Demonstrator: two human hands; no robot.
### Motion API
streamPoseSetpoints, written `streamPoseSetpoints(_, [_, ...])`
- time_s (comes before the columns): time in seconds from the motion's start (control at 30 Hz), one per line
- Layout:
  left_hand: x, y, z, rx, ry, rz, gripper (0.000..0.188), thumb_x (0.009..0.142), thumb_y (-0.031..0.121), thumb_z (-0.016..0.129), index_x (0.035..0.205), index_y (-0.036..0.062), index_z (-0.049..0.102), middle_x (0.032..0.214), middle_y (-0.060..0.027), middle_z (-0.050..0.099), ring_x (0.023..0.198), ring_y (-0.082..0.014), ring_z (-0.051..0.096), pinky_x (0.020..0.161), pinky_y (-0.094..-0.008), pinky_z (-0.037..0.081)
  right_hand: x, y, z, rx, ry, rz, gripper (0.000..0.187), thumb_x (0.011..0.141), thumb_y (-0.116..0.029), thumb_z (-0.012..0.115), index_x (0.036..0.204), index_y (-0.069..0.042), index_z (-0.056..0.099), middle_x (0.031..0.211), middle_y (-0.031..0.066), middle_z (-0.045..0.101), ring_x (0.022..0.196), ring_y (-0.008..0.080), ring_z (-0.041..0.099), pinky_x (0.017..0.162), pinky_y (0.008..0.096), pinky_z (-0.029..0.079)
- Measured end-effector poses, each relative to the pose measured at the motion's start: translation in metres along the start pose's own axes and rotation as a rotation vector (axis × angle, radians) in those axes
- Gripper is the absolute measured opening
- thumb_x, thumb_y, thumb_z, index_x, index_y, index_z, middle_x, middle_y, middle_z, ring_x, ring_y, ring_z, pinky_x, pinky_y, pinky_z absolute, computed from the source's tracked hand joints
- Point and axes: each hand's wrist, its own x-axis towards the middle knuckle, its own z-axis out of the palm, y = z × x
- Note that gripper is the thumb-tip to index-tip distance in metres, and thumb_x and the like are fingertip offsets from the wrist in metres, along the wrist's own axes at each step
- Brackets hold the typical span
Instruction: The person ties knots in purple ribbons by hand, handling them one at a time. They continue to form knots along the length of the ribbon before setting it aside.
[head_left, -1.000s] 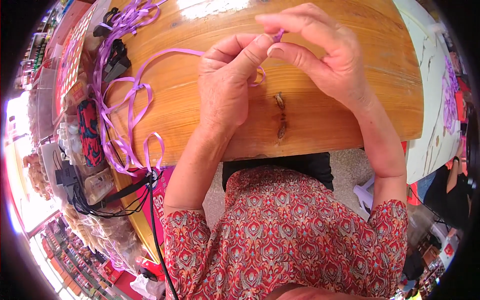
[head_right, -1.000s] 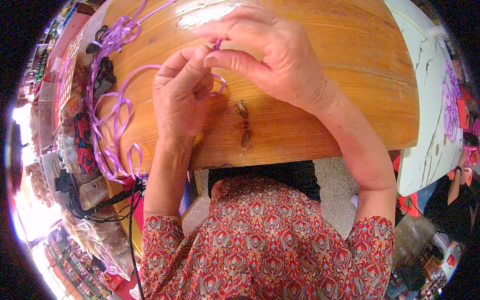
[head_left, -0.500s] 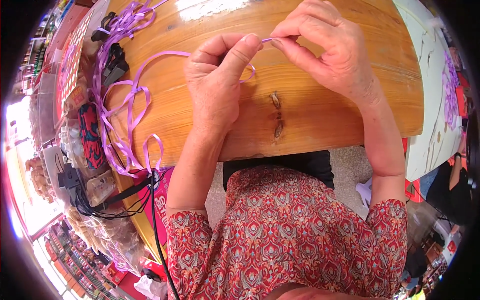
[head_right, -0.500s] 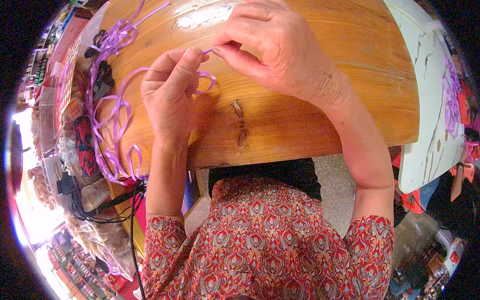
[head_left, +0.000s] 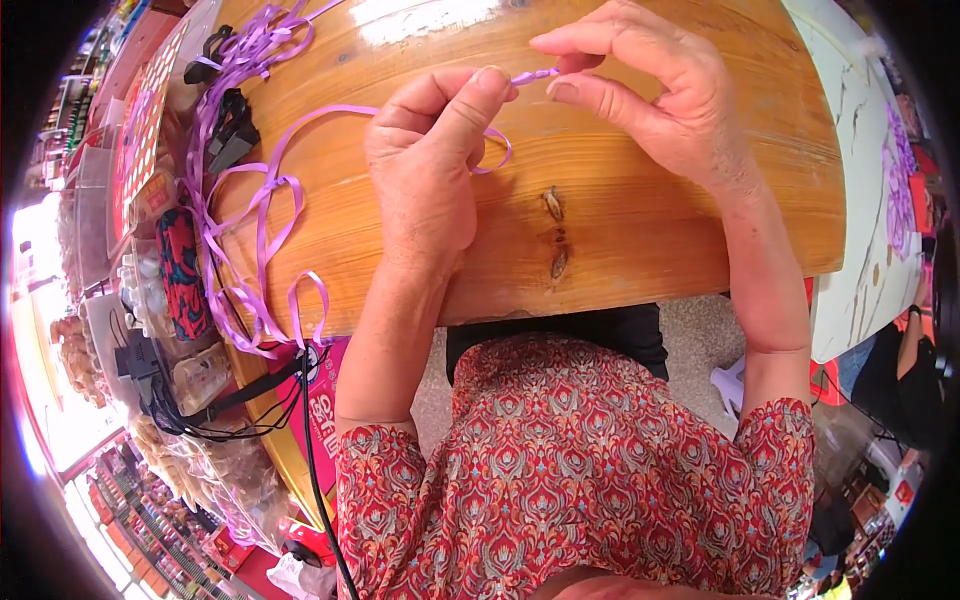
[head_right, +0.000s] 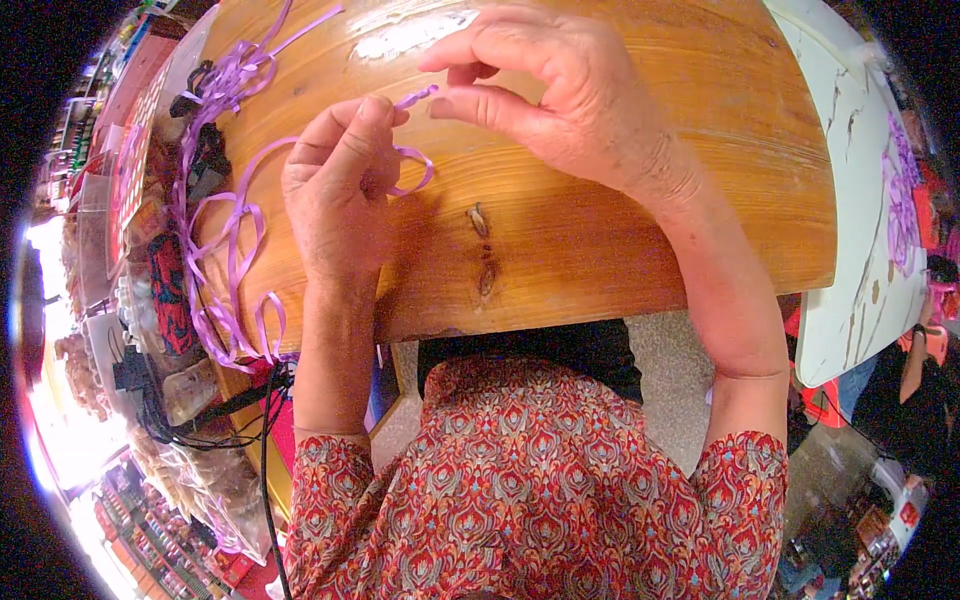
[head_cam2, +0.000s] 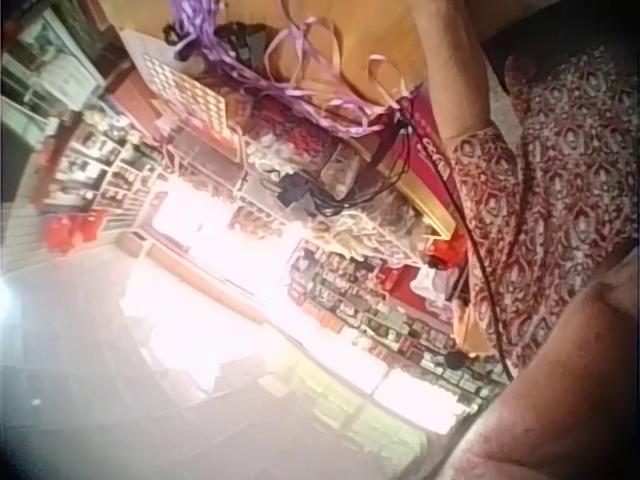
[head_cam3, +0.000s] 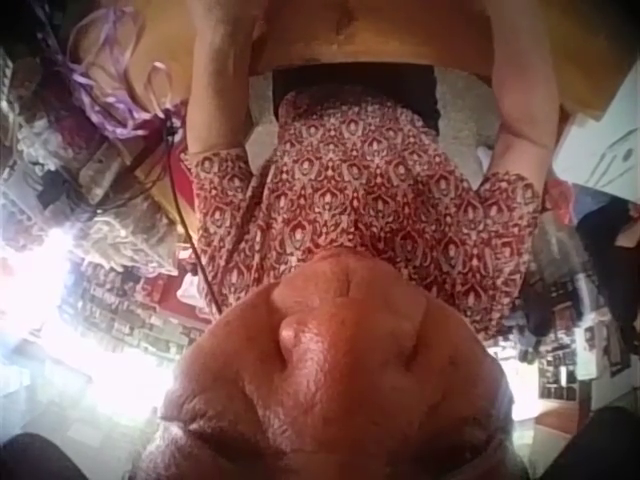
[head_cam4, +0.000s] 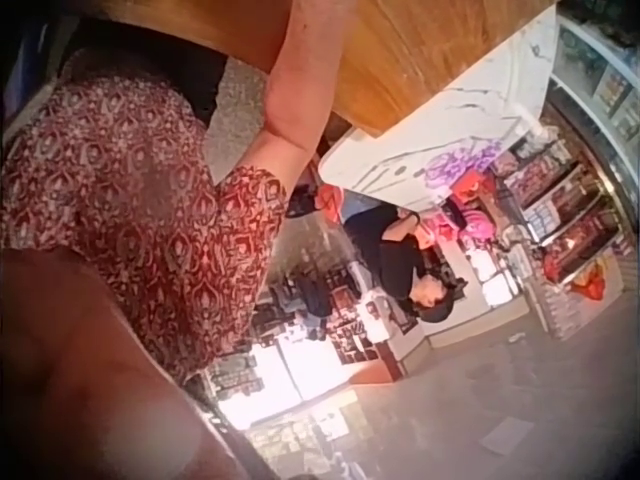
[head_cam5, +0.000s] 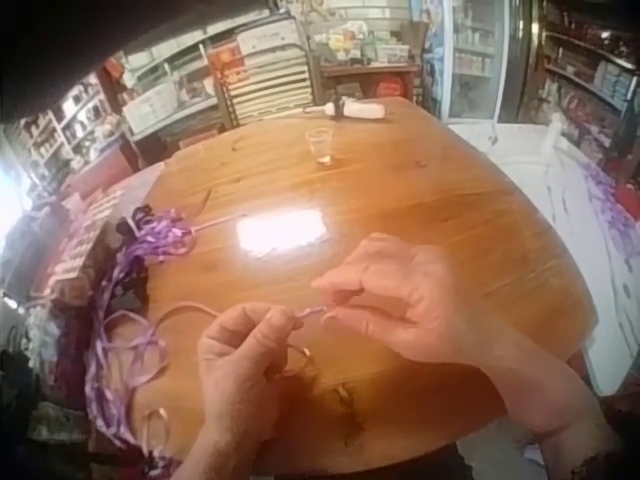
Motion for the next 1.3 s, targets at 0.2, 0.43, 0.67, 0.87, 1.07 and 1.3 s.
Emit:
streamPoseSetpoints(0.2, [-0.001,-0.001,0.008,0.033,-0.052,0.005,0.010,0.083,0.013,0.067,0.082,0.0025,0.066,0.076,-0.0005,0.065,0.057,-0.0010,0.046,0.050,-0.0158,0.034,0.014,0.046,0.024,0.154,0.327,-0.901,0.017,0.073,-0.001,0.070,0.089,-0.003,0.066,0.081,0.0106,0.064,0.072,0.0239,0.060,0.062,0.0293,0.047])
streamPoseSetpoints(0.43, [-0.005,0.003,0.017,-0.121,-0.073,0.137,0.009,0.085,0.011,0.064,0.085,0.0018,0.066,0.074,0.0008,0.063,0.062,-0.0015,0.051,0.054,-0.0155,0.039,-0.013,0.022,0.020,0.348,-0.210,0.204,0.042,0.075,-0.001,0.067,0.115,0.001,0.054,0.108,0.0063,0.059,0.104,0.0148,0.053,0.084,0.0277,0.044])
streamPoseSetpoints(0.67, [0.002,0.046,0.032,-0.347,-0.255,0.133,0.010,0.087,0.011,0.061,0.086,0.0019,0.064,0.065,0.0053,0.055,0.053,0.0001,0.040,0.047,-0.0172,0.031,-0.012,0.017,0.026,0.796,-0.656,0.283,0.037,0.073,0.000,0.070,0.107,0.002,0.058,0.099,0.0068,0.062,0.099,0.0151,0.056,0.085,0.0279,0.045])
streamPoseSetpoints(0.87, [0.031,0.061,-0.005,-0.584,-0.191,0.252,0.016,0.091,0.017,0.056,0.086,0.0024,0.061,0.053,0.0082,0.036,0.047,-0.0025,0.026,0.044,-0.0201,0.020,-0.007,0.018,-0.004,0.636,-0.400,0.577,0.011,0.078,-0.003,0.066,0.088,0.002,0.064,0.089,0.0028,0.063,0.083,0.0068,0.056,0.073,0.0203,0.045])
streamPoseSetpoints(1.07, [0.035,0.072,-0.033,-0.559,-0.111,0.331,0.021,0.092,0.020,0.053,0.087,0.0006,0.060,0.053,0.0072,0.024,0.047,-0.0059,0.020,0.045,-0.0229,0.017,-0.004,0.033,-0.022,0.574,-0.181,0.509,0.013,0.083,-0.008,0.063,0.093,0.001,0.065,0.085,0.0010,0.063,0.080,0.0054,0.056,0.071,0.0195,0.044])
streamPoseSetpoints(1.3, [0.045,0.062,-0.089,-0.275,0.228,0.369,0.017,0.088,0.017,0.061,0.083,0.0010,0.063,0.055,0.0077,0.030,0.046,-0.0047,0.023,0.045,-0.0231,0.019,-0.005,0.063,-0.040,0.759,0.137,0.550,0.020,0.089,-0.015,0.058,0.095,0.002,0.064,0.077,0.0009,0.059,0.074,0.0078,0.052,0.068,0.0224,0.043])
